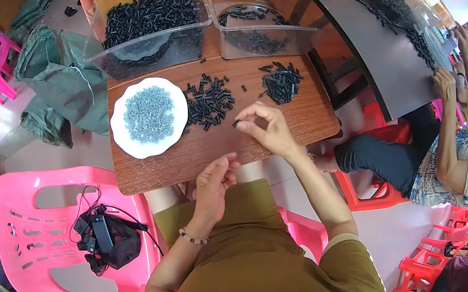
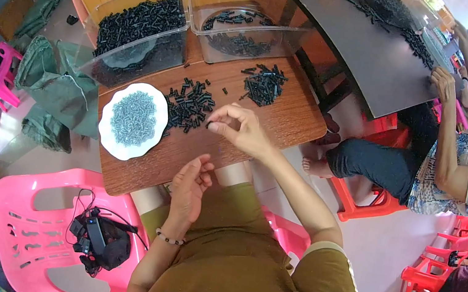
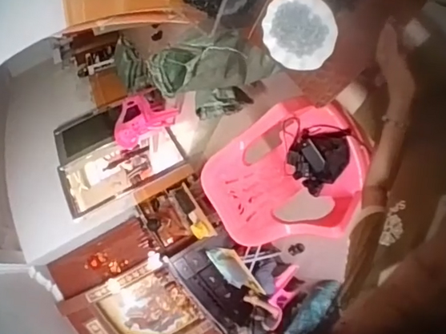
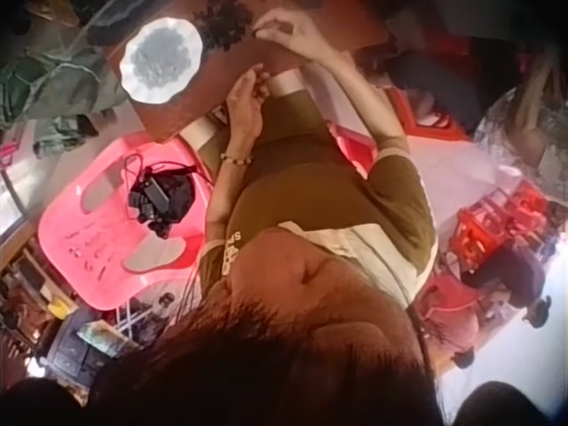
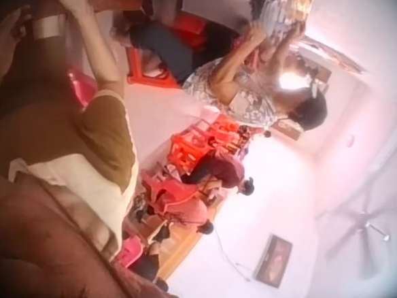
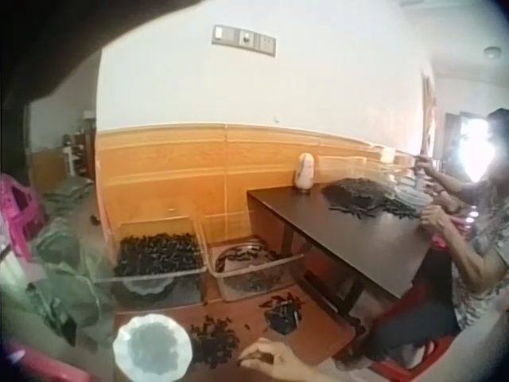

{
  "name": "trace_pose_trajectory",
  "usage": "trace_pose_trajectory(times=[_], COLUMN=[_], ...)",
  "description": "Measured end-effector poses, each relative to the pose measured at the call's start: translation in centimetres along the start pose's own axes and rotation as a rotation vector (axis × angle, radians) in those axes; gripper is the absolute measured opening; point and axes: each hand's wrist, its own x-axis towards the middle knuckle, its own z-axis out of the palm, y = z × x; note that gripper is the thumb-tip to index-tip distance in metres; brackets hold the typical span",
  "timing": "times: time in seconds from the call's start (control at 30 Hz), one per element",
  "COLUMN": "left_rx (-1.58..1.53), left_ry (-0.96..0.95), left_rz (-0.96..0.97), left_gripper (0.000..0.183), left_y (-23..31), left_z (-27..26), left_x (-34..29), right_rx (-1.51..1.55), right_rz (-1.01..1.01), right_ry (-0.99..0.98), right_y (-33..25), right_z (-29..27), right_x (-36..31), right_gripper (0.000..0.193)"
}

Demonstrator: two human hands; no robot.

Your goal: The person assembles small plastic and metal components by hand, picking metal pieces from a plate and fitting them into plastic parts on the table.

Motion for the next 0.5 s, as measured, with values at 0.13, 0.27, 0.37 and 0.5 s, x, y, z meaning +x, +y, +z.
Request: trace_pose_trajectory(times=[0.13,0.27,0.37,0.5], left_rx=[-0.018,-0.064,-0.066,-0.072], left_ry=[-0.020,-0.075,-0.063,-0.034], left_rz=[0.048,0.067,0.070,0.089], left_gripper=[0.029,0.026,0.023,0.020], left_y=[1.3,1.2,0.7,0.5], left_z=[0.5,0.7,0.1,-0.2], left_x=[-0.2,-0.5,-0.6,-0.7], right_rx=[0.358,0.352,0.199,0.161], right_rz=[0.028,-0.003,-0.117,-0.138], right_ry=[-0.046,-0.100,-0.138,-0.135], right_y=[-0.9,-1.3,-1.8,-1.8], right_z=[1.2,1.6,1.8,2.1], right_x=[-2.4,-3.5,-3.5,-3.9], right_gripper=[0.009,0.010,0.010,0.010])
